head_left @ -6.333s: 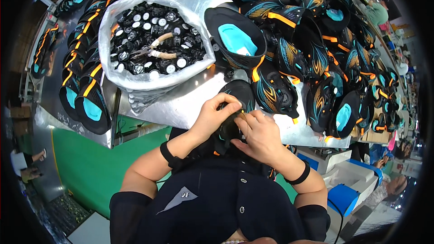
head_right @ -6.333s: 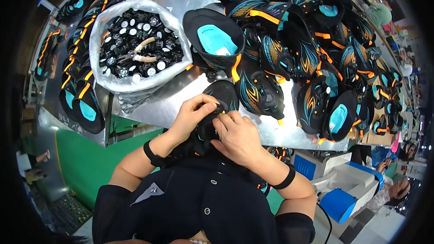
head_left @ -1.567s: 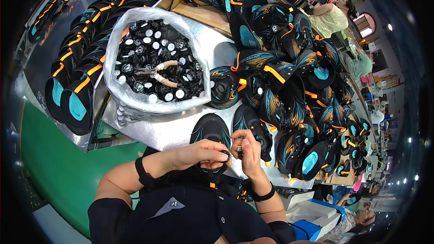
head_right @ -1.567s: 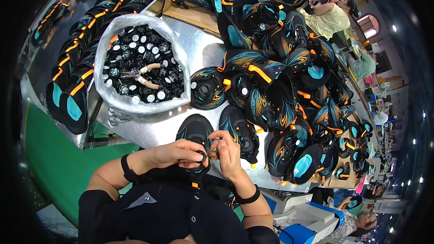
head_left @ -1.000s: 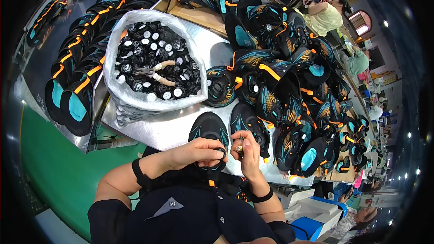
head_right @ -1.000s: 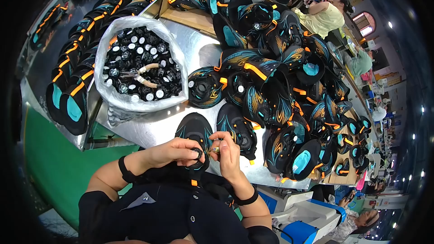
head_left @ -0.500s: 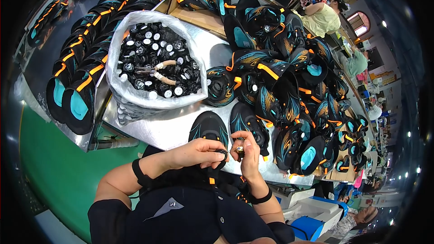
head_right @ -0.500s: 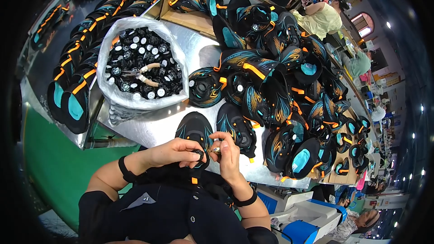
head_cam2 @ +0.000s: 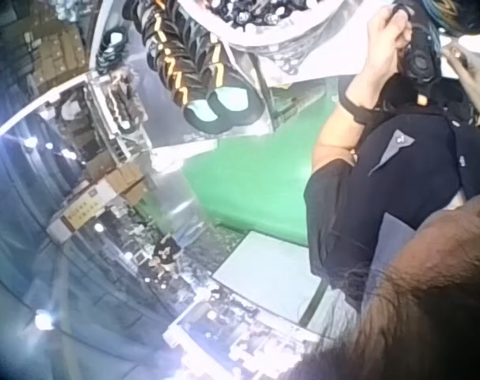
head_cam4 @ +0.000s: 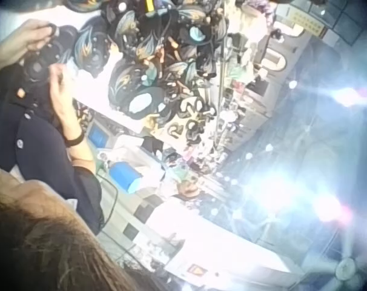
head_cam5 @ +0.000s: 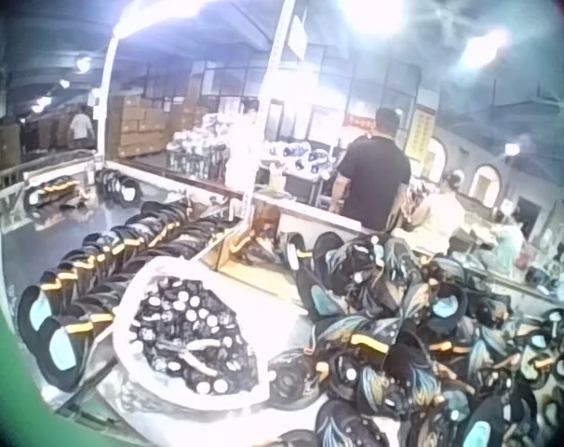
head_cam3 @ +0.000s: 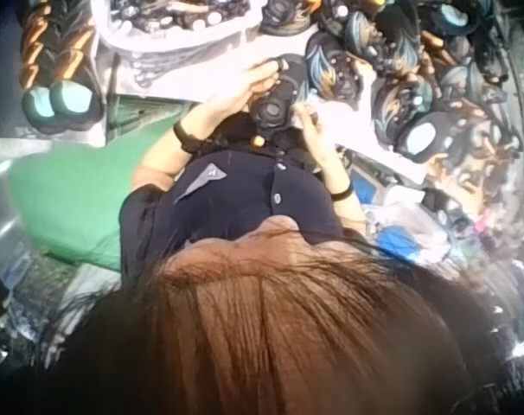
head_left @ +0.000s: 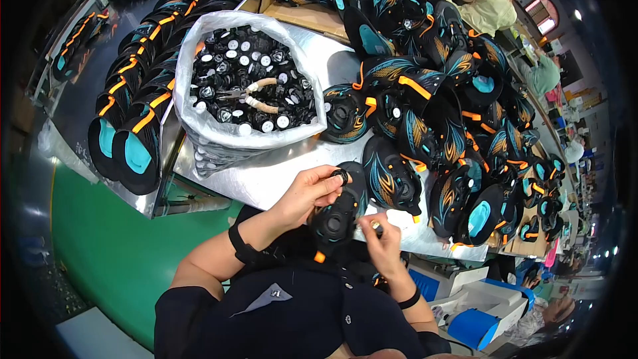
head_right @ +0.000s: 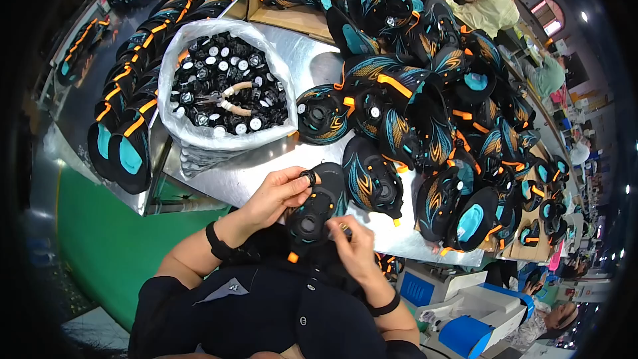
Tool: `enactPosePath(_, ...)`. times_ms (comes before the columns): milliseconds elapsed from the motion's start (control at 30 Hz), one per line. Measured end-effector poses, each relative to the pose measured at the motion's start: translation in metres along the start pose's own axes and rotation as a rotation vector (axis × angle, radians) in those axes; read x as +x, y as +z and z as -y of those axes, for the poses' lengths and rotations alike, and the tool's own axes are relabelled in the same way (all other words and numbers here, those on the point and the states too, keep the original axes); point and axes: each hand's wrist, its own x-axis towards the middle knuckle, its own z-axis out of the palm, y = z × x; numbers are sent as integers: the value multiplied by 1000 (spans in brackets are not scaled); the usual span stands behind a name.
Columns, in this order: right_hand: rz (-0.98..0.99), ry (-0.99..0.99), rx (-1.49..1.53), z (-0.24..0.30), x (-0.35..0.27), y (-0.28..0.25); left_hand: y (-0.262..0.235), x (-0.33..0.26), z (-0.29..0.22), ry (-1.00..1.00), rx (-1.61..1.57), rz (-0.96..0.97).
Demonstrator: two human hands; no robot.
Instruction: The worker attaches small plastic components to the outer shells of athletic-style footwear at an assembly bench.
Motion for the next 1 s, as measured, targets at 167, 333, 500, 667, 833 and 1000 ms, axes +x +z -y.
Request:
enactPosePath(167, -66, -160, -31, 34, 25, 8, 8, 7, -2, 352, 487, -110)
enactPosePath(333, 117, 2, 38, 25, 32, 42, 6, 16, -6, 45, 226, -151)
enactPosePath(500, 127, -105, -101, 13, 38, 42, -18, 41, 0, 22, 179, -102)
enactPosePath(667, -16, -260, -242, 25, 12, -31, -13, 2, -21, -17, 373, -51)
enactPosePath(833, 266, -428, -561, 7, 15, -27, 3, 3, 16, -13, 523, 31)
enactPosePath(1000, 359, -596, -625, -7, 24, -21, -7, 3, 30, -21, 426, -12)
